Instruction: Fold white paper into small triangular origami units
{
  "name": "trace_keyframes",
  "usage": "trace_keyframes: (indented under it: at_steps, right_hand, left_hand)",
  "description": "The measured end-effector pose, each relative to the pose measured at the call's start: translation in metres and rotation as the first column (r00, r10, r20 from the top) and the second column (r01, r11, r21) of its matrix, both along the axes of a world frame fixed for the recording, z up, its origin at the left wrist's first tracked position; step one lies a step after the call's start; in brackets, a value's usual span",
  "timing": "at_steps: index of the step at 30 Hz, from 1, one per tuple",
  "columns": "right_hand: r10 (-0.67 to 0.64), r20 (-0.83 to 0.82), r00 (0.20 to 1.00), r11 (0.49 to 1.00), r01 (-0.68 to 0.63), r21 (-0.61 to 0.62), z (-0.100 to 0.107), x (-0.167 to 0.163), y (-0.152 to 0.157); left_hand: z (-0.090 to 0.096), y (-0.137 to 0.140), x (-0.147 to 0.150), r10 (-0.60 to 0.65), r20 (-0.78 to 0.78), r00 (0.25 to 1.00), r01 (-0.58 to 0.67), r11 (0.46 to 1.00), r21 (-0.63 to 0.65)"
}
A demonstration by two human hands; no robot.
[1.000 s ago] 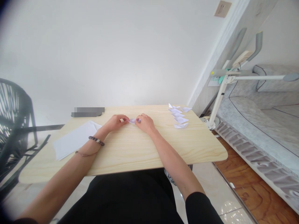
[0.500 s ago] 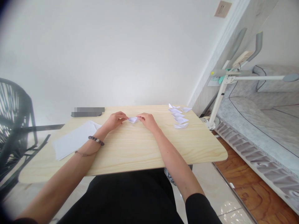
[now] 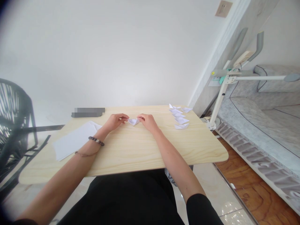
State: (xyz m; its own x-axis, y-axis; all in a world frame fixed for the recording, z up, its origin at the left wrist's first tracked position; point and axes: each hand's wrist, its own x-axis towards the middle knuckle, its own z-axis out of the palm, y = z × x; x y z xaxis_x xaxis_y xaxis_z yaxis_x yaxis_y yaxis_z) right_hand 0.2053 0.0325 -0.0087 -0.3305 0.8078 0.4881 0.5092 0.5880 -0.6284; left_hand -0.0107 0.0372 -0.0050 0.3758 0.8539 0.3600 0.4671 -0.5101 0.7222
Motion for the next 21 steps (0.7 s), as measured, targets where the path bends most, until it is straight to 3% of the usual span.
trace_keyframes:
  at_steps: [10, 21]
  right_hand:
    - [0.004, 0.053, 0.999, 1.0, -0.005, 0.024, 0.002, -0.002, -0.003]
    - [0.008, 0.107, 0.994, 0.999, -0.012, 0.038, 0.0, -0.004, -0.003]
  left_hand:
    - [0.005, -0.004, 0.003, 0.024, -0.048, 0.999, -0.024, 1.0, 0.009]
    - [0.015, -0.014, 0.005, 0.011, -0.248, 0.969, 0.016, 0.994, 0.106]
